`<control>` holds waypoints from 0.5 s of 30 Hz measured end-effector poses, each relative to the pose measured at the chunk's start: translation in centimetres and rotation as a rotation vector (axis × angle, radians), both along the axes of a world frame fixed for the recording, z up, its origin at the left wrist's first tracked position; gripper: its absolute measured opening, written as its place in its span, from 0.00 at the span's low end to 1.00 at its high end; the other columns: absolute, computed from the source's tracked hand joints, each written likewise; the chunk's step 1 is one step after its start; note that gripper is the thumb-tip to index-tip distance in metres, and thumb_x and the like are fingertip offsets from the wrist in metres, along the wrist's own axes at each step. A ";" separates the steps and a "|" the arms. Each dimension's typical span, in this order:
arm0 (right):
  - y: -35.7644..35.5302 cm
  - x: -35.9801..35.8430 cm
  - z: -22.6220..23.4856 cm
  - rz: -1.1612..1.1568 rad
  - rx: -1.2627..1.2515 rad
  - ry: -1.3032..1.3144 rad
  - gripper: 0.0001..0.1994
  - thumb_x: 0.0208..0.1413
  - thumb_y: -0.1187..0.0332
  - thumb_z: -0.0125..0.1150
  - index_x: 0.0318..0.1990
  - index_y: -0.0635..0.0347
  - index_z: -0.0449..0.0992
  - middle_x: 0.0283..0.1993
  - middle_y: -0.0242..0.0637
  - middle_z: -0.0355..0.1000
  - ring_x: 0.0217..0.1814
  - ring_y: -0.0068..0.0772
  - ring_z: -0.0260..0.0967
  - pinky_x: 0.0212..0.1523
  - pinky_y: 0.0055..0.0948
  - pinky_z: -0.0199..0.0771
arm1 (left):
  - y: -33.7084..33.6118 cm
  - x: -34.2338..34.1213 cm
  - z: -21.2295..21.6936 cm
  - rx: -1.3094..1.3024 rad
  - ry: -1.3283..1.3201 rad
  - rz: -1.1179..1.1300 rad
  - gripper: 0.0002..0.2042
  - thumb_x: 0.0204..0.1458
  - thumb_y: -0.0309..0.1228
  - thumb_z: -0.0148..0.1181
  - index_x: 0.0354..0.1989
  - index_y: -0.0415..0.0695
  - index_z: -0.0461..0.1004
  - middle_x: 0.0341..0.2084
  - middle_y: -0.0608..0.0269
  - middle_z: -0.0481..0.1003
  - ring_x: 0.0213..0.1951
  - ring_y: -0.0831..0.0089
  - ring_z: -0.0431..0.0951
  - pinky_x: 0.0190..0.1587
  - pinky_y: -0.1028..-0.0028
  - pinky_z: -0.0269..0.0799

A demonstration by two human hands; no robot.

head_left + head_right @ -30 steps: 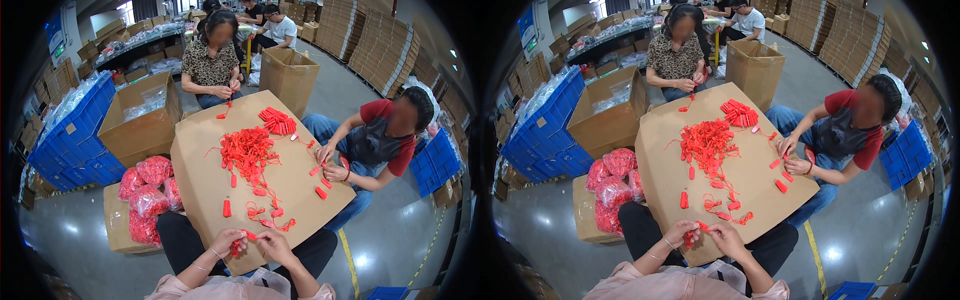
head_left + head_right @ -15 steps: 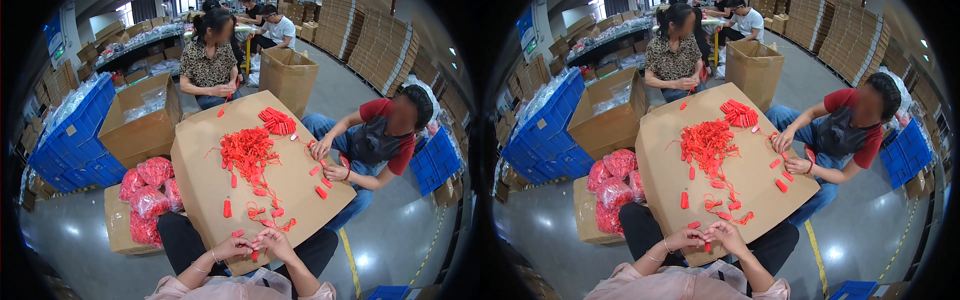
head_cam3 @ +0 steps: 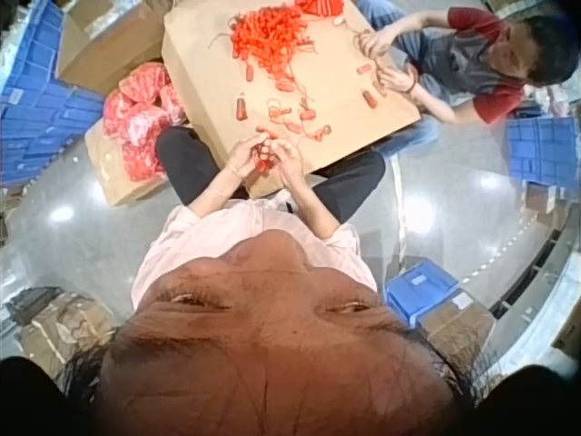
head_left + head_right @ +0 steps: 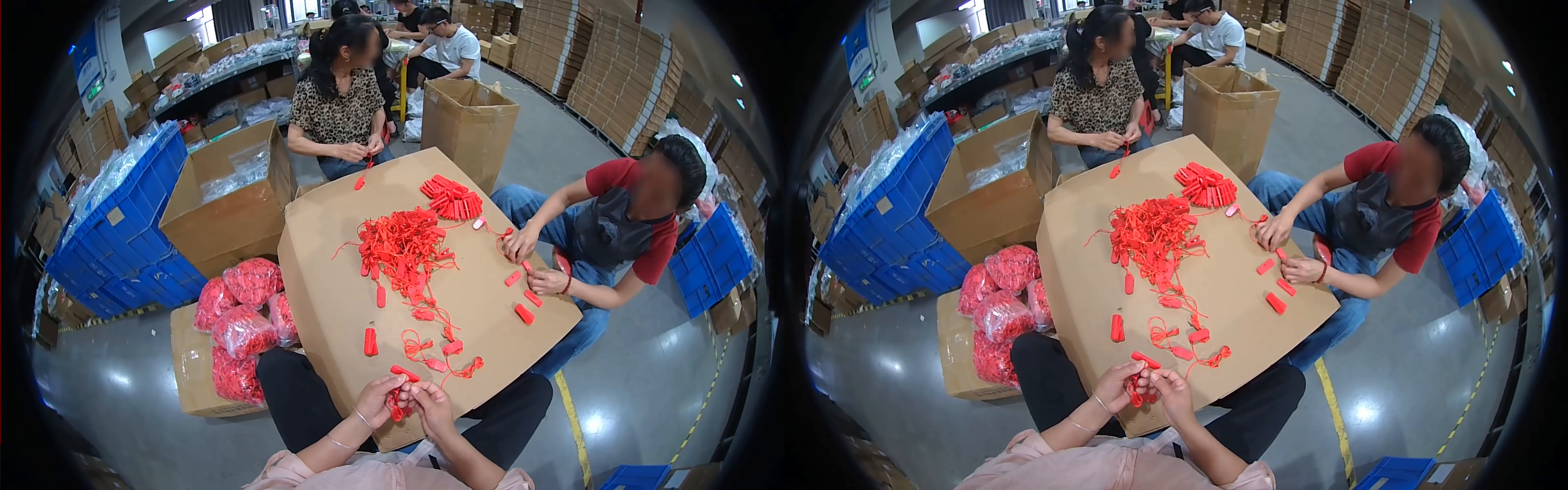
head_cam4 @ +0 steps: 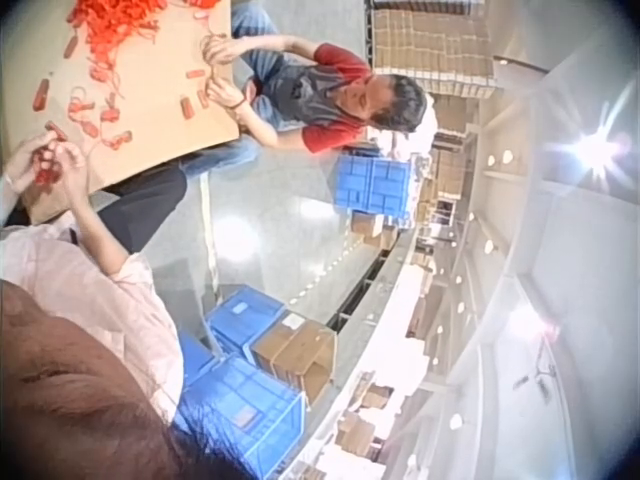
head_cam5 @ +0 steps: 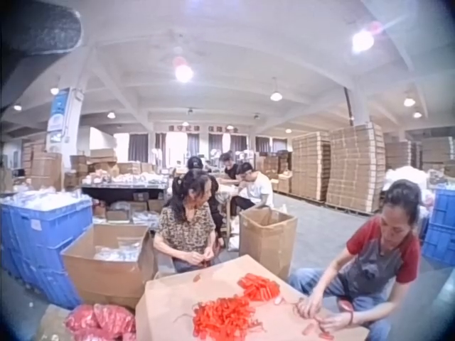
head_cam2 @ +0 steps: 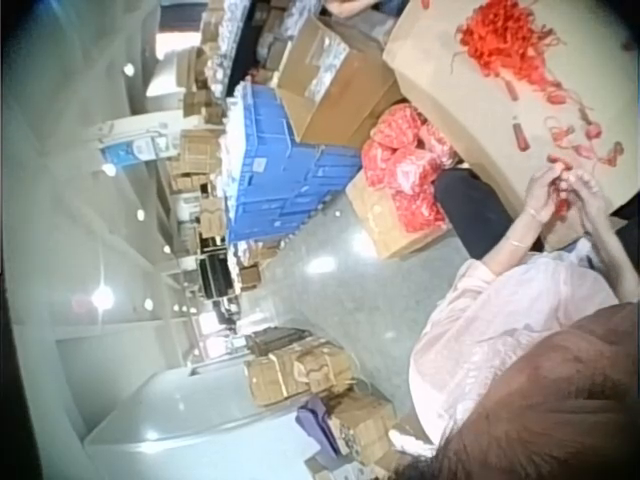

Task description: Assembling red plastic tags by attaching strings to them.

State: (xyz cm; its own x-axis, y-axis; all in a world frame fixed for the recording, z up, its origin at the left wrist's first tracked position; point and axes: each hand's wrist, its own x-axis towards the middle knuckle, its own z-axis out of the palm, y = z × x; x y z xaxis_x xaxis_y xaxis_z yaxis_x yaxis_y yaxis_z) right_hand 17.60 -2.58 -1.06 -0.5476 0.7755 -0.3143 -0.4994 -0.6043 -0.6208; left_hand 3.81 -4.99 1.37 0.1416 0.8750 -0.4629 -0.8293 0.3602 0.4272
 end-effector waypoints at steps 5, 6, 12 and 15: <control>0.2 -0.2 1.3 -0.227 0.864 -0.632 0.03 0.47 0.78 0.56 0.31 0.62 0.71 0.36 0.39 0.69 0.33 0.28 0.65 0.34 0.24 0.64 | -0.1 0.3 0.5 0.004 0.205 0.067 0.06 0.52 0.30 0.51 0.29 0.40 0.69 0.20 0.67 0.69 0.20 0.80 0.68 0.24 0.82 0.65; 0.5 0.1 1.7 -0.228 0.866 -0.632 0.03 0.47 0.78 0.56 0.31 0.62 0.71 0.36 0.39 0.69 0.33 0.28 0.65 0.34 0.24 0.64 | -0.1 0.4 0.5 0.006 0.204 0.067 0.06 0.52 0.30 0.51 0.29 0.40 0.69 0.20 0.67 0.69 0.20 0.80 0.68 0.24 0.82 0.65; 2.9 1.0 4.6 -0.230 1.566 -0.851 0.07 0.41 0.78 0.58 0.31 0.62 0.72 0.42 0.41 0.67 0.44 0.42 0.65 0.45 0.35 0.65 | -0.4 0.5 0.4 0.048 0.636 0.007 0.06 0.52 0.30 0.53 0.31 0.40 0.70 0.21 0.67 0.71 0.20 0.83 0.69 0.23 0.84 0.65; 3.3 1.3 4.2 -0.138 1.605 -0.797 0.08 0.41 0.77 0.59 0.31 0.62 0.72 0.40 0.39 0.68 0.44 0.43 0.65 0.46 0.37 0.65 | -0.4 0.4 0.3 0.121 0.705 -0.001 0.06 0.52 0.30 0.53 0.33 0.40 0.70 0.22 0.67 0.71 0.21 0.84 0.69 0.23 0.85 0.65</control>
State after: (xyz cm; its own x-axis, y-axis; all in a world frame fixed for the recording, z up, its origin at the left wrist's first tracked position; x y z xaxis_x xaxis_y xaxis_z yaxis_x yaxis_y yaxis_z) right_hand 18.85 0.77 3.10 -0.5679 0.5792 0.5848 0.1925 0.7843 -0.5898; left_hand 4.16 -5.40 1.65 -0.1547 0.9259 -0.3445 -0.3406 0.2774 0.8984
